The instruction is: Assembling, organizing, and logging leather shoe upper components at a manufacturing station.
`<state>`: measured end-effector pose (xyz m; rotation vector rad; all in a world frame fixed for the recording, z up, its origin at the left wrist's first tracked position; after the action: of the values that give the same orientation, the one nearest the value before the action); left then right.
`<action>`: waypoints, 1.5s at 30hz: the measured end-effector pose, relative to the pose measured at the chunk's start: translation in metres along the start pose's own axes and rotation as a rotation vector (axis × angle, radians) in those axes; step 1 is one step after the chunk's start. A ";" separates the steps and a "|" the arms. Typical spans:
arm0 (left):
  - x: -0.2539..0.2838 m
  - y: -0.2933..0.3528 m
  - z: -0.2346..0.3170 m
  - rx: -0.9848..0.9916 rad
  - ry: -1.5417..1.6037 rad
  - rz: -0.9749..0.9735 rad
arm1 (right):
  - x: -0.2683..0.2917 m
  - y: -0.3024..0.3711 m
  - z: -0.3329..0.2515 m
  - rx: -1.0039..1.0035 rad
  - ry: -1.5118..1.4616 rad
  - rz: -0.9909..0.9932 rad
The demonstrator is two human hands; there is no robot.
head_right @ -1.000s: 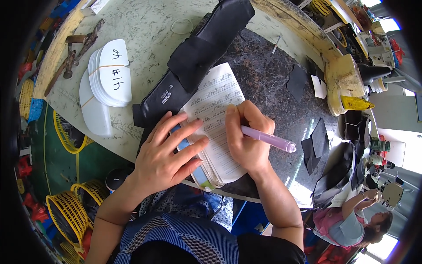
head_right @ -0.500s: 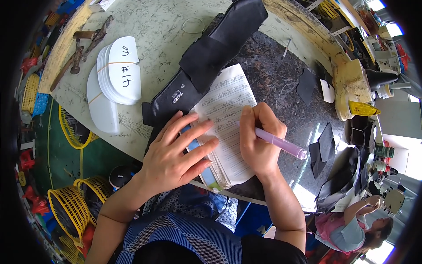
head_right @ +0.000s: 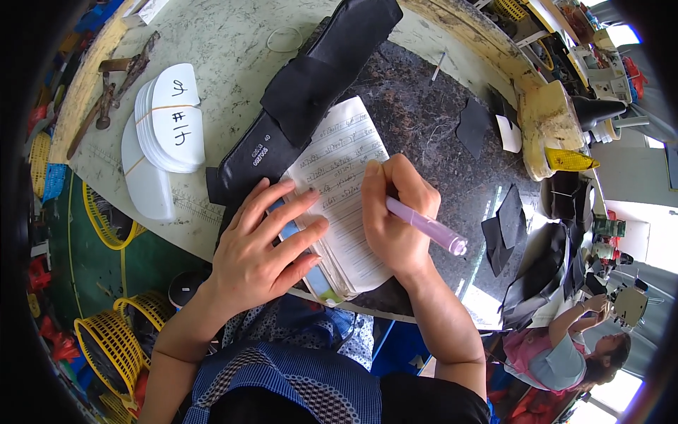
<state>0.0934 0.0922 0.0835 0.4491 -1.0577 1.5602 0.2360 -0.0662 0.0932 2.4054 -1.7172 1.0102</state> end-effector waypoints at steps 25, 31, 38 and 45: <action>-0.014 -0.039 0.012 0.044 -0.241 0.006 | 0.015 -0.011 0.001 -0.280 -0.226 -0.107; -0.016 -0.050 0.008 0.069 -0.174 0.001 | 0.013 -0.011 0.006 -0.139 -0.086 -0.128; -0.023 -0.055 0.004 0.055 -0.222 0.009 | 0.010 -0.011 0.012 -0.158 -0.233 -0.039; -0.024 -0.057 0.005 0.057 -0.175 0.035 | 0.014 -0.014 0.010 -0.113 -0.069 -0.099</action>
<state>0.1519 0.0721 0.0898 0.6174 -1.1618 1.6074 0.2553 -0.0758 0.0970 2.4529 -1.6098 0.8049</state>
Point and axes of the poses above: each hand's wrist, its own y-axis away from the middle knuckle, its own x-axis out of the back of the hand, z = x × y, the point moved 1 cm from there along -y, towards the middle knuckle, and after that the axes turned 2 degrees about z, right-handed, at the moved point
